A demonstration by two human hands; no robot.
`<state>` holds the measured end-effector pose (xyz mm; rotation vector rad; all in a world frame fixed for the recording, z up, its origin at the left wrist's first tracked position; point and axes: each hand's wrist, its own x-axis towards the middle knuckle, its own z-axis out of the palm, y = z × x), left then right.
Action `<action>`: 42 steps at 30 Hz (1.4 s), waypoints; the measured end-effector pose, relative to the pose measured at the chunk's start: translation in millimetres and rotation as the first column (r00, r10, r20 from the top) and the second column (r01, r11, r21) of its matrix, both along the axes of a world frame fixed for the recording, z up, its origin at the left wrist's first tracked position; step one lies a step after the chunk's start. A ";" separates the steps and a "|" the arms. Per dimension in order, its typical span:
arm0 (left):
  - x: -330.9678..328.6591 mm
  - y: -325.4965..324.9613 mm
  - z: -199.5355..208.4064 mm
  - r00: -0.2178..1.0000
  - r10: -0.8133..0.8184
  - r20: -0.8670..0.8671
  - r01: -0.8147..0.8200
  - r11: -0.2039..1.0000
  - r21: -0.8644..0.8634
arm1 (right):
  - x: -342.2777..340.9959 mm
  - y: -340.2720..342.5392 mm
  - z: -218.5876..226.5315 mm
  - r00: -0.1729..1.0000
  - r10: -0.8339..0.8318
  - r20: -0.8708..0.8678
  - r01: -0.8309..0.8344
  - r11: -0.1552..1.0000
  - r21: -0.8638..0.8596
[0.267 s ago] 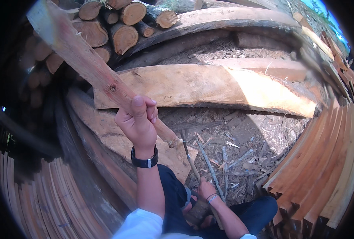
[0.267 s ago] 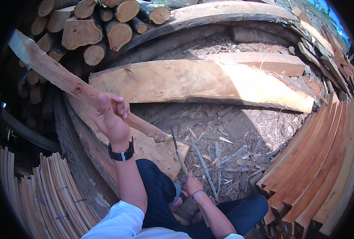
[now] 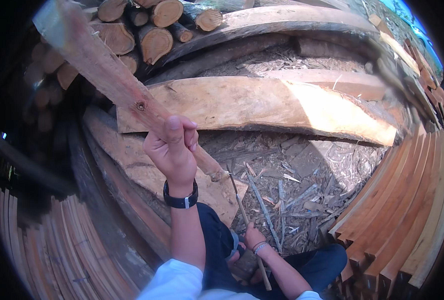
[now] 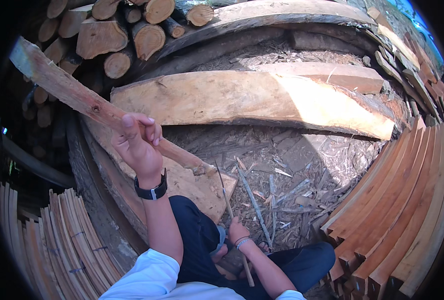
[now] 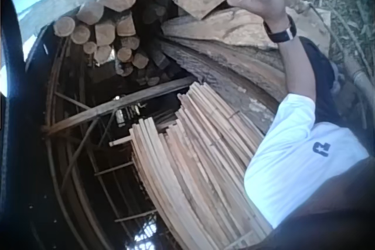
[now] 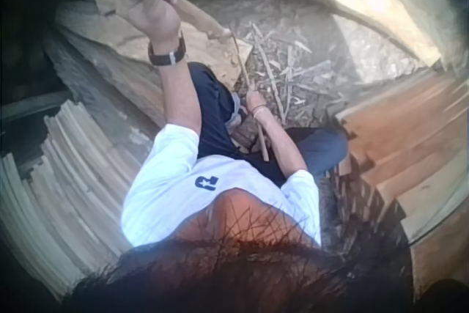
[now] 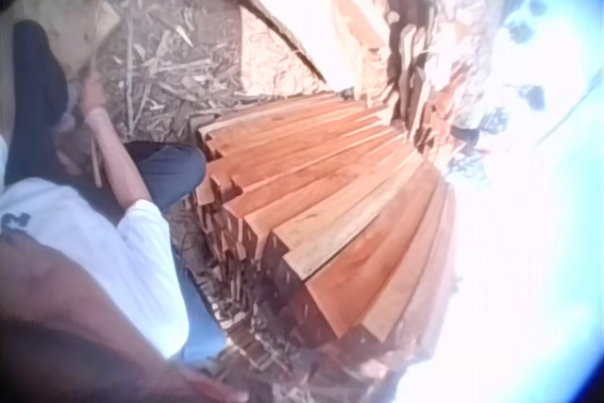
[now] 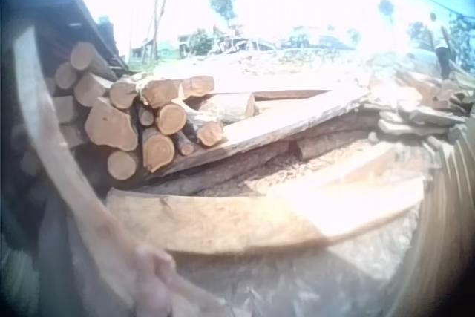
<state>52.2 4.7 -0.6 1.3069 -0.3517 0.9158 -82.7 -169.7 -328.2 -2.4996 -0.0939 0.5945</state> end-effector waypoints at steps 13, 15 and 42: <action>0.4 7.5 -1.0 1.000 0.024 0.002 -0.024 1.000 0.012 | 9.9 3.5 16.8 0.997 0.052 -0.052 -0.048 0.996 0.075; 1.2 8.4 3.0 1.000 0.028 0.013 -0.028 1.000 0.012 | 9.8 3.6 11.9 0.997 0.051 -0.052 -0.046 0.996 0.077; -4.8 17.1 0.0 0.998 0.061 -0.006 -0.061 0.998 0.011 | 13.4 4.3 38.4 0.998 0.059 0.031 -0.059 0.998 -0.005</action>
